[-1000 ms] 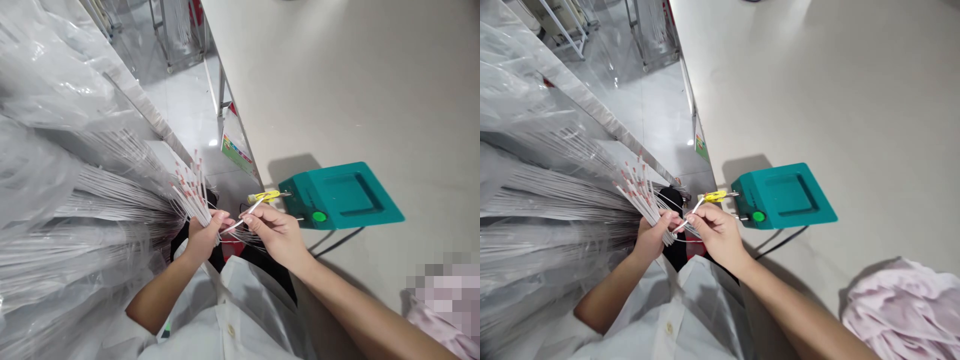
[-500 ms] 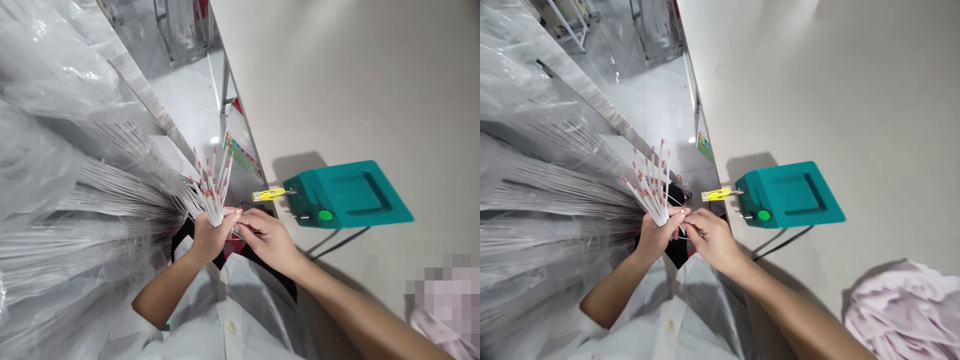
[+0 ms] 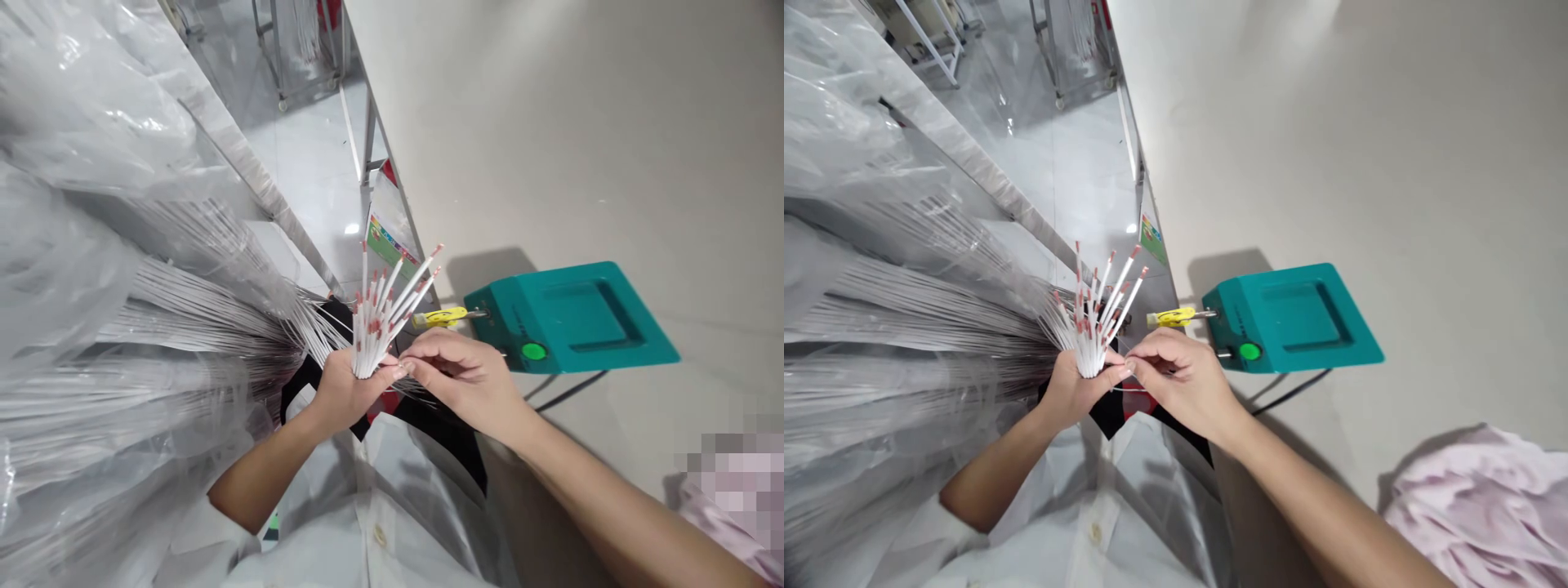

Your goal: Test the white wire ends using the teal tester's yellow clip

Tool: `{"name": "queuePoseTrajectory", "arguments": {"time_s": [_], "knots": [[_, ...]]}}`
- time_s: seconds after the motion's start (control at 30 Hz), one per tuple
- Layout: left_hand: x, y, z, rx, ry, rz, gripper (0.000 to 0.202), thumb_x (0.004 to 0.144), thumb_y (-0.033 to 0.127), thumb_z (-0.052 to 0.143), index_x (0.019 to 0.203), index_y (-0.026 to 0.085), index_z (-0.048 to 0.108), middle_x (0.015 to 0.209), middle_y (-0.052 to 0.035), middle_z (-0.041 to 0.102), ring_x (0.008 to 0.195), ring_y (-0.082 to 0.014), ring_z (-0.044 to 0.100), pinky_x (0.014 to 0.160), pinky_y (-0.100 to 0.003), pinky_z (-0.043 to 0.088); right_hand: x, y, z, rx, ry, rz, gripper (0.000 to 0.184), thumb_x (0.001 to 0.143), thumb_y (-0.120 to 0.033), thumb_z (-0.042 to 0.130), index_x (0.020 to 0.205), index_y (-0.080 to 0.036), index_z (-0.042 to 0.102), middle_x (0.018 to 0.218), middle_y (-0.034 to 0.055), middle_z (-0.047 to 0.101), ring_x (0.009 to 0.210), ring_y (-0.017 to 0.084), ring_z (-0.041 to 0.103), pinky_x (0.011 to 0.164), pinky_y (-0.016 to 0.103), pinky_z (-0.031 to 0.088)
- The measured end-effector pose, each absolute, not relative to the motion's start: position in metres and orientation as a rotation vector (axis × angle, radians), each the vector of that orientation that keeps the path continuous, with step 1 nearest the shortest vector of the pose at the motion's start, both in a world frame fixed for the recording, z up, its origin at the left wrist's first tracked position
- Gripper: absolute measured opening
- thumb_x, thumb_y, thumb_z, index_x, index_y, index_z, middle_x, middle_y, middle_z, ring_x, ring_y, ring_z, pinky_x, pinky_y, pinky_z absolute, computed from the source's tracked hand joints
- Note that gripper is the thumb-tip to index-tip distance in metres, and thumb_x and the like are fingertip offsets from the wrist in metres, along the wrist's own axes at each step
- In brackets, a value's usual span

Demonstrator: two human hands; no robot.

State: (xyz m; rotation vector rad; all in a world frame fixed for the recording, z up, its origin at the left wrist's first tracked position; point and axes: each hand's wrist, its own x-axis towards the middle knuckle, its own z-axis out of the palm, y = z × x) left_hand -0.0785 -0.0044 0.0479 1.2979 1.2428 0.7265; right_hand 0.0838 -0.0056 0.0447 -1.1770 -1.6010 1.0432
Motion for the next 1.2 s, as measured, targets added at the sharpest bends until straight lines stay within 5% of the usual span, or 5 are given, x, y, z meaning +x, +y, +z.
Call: {"name": "queuePoseTrajectory", "arguments": {"time_s": [0.2,0.4,0.53,0.83,1.2], "knots": [[-0.091,-0.002,0.044,1.326,1.046,0.491,0.021,0.075,0.03,0.061,0.065,0.013,0.067,0.066,-0.0041,0.064,0.068,-0.016,0.058,0.062,-0.024,0.044,0.102,0.004,0.068,-0.855,-2.25,0.88,0.016,0.083,-0.011,0.05,0.083,-0.018,0.064,0.081,0.0044,0.064,0.073,0.013,0.059,0.059,0.023,0.047],[-0.094,0.002,0.042,1.059,1.063,0.382,0.027,0.075,0.033,0.06,0.057,0.013,0.058,0.044,0.003,0.047,0.039,-0.0064,0.039,0.039,-0.02,0.029,0.1,-0.003,0.06,-0.604,-2.573,-0.212,0.018,0.083,-0.006,0.05,0.076,-0.016,0.064,0.077,0.005,0.065,0.061,0.013,0.054,0.049,0.028,0.042],[-0.088,-0.001,0.035,0.91,1.116,0.529,0.028,0.074,0.038,0.062,0.06,0.013,0.058,0.049,0.0027,0.05,0.037,-0.0047,0.038,0.035,-0.019,0.024,0.101,-0.007,0.042,-0.585,-2.447,-0.468,0.013,0.08,-0.006,0.057,0.08,-0.016,0.064,0.079,0.0048,0.067,0.068,0.015,0.058,0.054,0.028,0.046],[-0.087,-0.005,0.039,1.084,1.213,0.724,0.02,0.073,0.033,0.065,0.068,0.013,0.065,0.045,0.0055,0.045,0.041,-0.0054,0.039,0.044,-0.021,0.032,0.11,-0.001,0.054,-1.061,-2.055,0.346,0.018,0.08,-0.009,0.058,0.095,-0.017,0.064,0.087,0.0085,0.067,0.08,0.016,0.064,0.07,0.028,0.055],[-0.094,-0.001,0.046,1.308,1.015,0.613,0.024,0.074,0.035,0.063,0.065,0.014,0.066,0.056,0.0002,0.055,0.056,-0.0109,0.048,0.055,-0.024,0.037,0.102,0.014,0.071,-0.817,-2.258,0.874,0.016,0.085,-0.015,0.053,0.084,-0.02,0.068,0.085,0.0056,0.066,0.074,0.013,0.06,0.065,0.026,0.047]]}}
